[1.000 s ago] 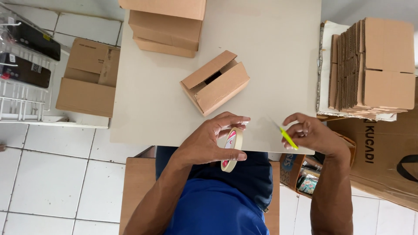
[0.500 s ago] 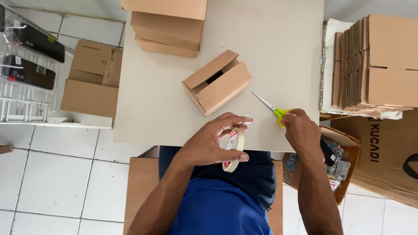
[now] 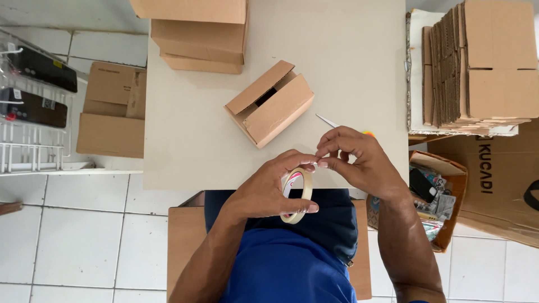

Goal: Assembling small cardboard boxes by folding flaps and sealing them with adhesive tape.

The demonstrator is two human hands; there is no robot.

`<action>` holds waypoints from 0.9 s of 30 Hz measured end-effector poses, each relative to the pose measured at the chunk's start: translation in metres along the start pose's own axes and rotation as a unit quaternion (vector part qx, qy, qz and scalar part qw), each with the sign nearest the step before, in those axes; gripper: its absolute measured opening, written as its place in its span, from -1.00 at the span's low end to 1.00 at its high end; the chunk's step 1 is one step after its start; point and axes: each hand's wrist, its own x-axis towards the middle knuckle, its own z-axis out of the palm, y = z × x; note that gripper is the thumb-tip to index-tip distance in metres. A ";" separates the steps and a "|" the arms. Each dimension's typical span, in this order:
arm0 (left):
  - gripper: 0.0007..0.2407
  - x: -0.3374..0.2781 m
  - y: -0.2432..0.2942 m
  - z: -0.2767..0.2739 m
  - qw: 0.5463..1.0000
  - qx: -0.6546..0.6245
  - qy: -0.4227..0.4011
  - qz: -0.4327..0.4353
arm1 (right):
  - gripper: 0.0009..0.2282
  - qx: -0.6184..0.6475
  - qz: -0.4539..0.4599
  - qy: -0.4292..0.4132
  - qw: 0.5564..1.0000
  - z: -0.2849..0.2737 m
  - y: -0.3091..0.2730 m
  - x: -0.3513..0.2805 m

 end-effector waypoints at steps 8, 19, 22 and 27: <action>-0.30 0.009 -0.002 0.007 1.000 0.017 -0.010 -0.010 | -0.96 0.006 -0.019 0.063 0.998 -0.002 0.005 -0.006; -0.20 0.033 -0.012 0.023 0.998 0.051 0.024 -0.035 | -0.91 0.143 -0.052 0.327 0.933 0.001 0.057 -0.064; -0.19 0.048 -0.019 0.025 0.996 0.052 0.051 -0.046 | -0.77 0.156 -0.072 0.391 0.904 0.016 0.072 -0.086; -0.23 0.089 -0.028 0.045 0.984 0.093 0.151 0.003 | -0.32 0.170 -0.085 0.376 0.907 0.079 0.083 -0.096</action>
